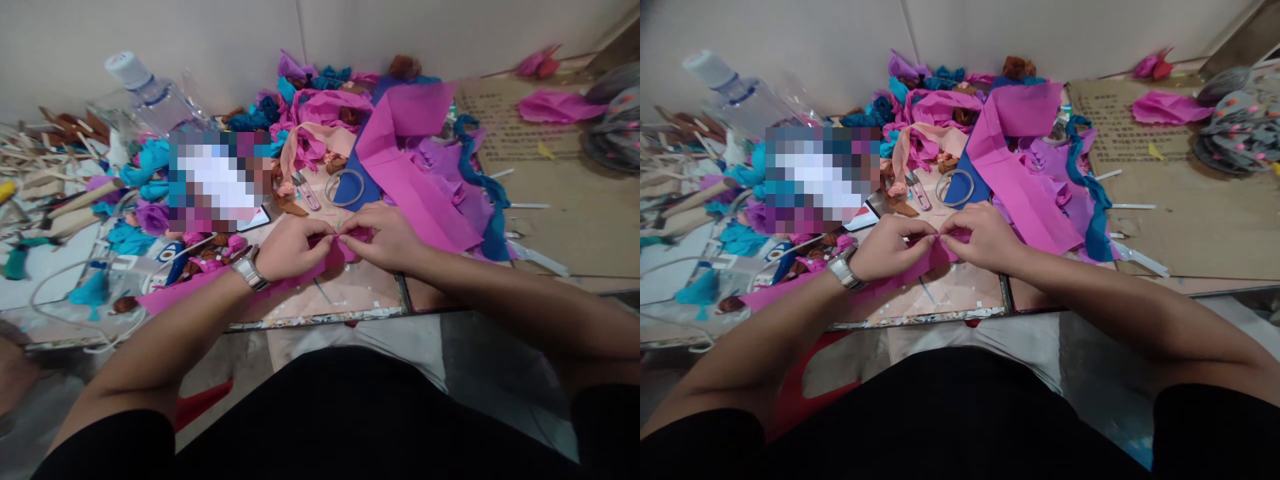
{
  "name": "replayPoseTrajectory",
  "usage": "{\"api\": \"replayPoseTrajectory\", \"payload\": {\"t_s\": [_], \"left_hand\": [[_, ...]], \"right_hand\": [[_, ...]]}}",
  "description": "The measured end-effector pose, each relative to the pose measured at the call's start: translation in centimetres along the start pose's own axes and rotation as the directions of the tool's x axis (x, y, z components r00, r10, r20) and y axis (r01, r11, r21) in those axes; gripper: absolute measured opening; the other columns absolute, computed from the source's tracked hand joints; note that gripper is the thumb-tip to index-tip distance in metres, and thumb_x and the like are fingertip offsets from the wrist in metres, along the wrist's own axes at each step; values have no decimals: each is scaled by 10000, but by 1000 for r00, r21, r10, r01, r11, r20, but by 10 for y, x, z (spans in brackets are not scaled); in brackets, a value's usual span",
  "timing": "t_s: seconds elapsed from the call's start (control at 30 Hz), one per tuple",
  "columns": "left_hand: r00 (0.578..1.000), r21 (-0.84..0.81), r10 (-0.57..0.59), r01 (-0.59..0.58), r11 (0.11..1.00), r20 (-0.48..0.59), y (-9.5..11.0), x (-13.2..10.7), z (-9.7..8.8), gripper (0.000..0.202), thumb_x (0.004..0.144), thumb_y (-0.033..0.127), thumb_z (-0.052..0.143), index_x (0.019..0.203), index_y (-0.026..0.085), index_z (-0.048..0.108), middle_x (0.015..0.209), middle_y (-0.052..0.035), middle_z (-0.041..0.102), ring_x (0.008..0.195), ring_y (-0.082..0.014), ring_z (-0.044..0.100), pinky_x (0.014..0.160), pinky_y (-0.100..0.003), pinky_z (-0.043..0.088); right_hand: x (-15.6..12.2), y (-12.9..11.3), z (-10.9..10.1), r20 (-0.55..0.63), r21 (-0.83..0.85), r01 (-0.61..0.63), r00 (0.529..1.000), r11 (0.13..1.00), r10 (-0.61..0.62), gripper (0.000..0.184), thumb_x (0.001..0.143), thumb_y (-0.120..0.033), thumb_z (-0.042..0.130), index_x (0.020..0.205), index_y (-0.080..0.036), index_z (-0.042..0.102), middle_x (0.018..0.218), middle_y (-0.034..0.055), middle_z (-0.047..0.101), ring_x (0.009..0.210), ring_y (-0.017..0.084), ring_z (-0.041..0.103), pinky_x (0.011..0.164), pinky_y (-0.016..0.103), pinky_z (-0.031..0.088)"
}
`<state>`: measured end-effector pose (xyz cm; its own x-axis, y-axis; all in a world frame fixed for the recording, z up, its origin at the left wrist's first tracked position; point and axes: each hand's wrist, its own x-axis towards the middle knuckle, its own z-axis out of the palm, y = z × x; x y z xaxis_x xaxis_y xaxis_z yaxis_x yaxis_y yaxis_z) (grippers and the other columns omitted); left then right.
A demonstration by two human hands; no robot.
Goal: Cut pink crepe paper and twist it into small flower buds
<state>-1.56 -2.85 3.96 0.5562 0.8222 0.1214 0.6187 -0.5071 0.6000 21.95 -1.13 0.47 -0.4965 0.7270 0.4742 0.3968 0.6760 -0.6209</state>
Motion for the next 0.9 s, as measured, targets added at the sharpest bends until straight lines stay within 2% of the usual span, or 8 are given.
{"api": "replayPoseTrajectory", "payload": {"t_s": [0.3,0.4,0.53,0.63,0.7,0.77,0.83,0.9], "left_hand": [[994,208,-58,77,975,-93,-3,2,1,265,924,296,580,895,181,817,791,-52,796,707,-201,701,720,-336,450],[987,321,-87,127,938,-137,-4,2,0,244,922,285,579,870,186,796,788,-57,789,736,-230,716,725,-356,450],[980,500,-91,170,849,-179,-4,1,-1,264,919,227,545,1012,176,787,968,-108,813,883,-293,750,710,-372,447],[997,478,-12,50,877,-81,-3,-1,3,313,946,257,539,1136,170,772,1070,-128,810,920,-288,745,747,-375,473],[999,424,48,-33,905,-24,-3,-2,8,307,990,320,536,1130,175,767,1030,-117,806,880,-263,731,755,-367,470],[998,404,67,-63,913,3,-4,-3,13,279,1010,327,525,1032,181,762,930,-98,788,816,-239,709,725,-356,440],[999,432,36,-31,901,-4,-4,-3,14,234,979,284,540,951,182,748,858,-93,767,766,-235,688,686,-357,396],[998,478,-20,43,877,-52,-5,-2,13,208,936,243,551,954,182,749,866,-101,774,764,-250,691,660,-365,359]], "right_hand": [[1,-5,-5,-26,92,-210,977,973,213,59,838,-209,749,808,-226,796,838,23,828,766,211,733,789,351,546],[2,-6,-7,-34,108,-247,967,963,252,52,815,-194,743,783,-224,771,820,21,821,743,209,724,777,346,557],[2,-4,-5,-32,120,-239,969,964,244,57,820,-194,737,783,-225,767,818,15,821,747,205,728,754,332,549],[1,-2,-1,-7,124,-179,983,976,181,60,861,-221,741,830,-223,793,841,17,829,766,204,738,761,334,540],[0,-1,1,25,115,-138,990,984,136,75,892,-246,744,867,-227,812,866,20,837,799,208,747,791,342,539],[-1,-1,3,45,99,-118,993,988,113,81,906,-256,746,888,-229,820,883,24,842,831,214,752,826,355,538],[-1,-1,4,39,90,-116,993,989,113,68,895,-249,752,870,-227,811,869,24,838,824,216,749,823,357,537],[0,-1,2,13,101,-145,989,984,144,52,871,-220,746,842,-224,789,846,21,830,787,211,741,782,349,538]]}}
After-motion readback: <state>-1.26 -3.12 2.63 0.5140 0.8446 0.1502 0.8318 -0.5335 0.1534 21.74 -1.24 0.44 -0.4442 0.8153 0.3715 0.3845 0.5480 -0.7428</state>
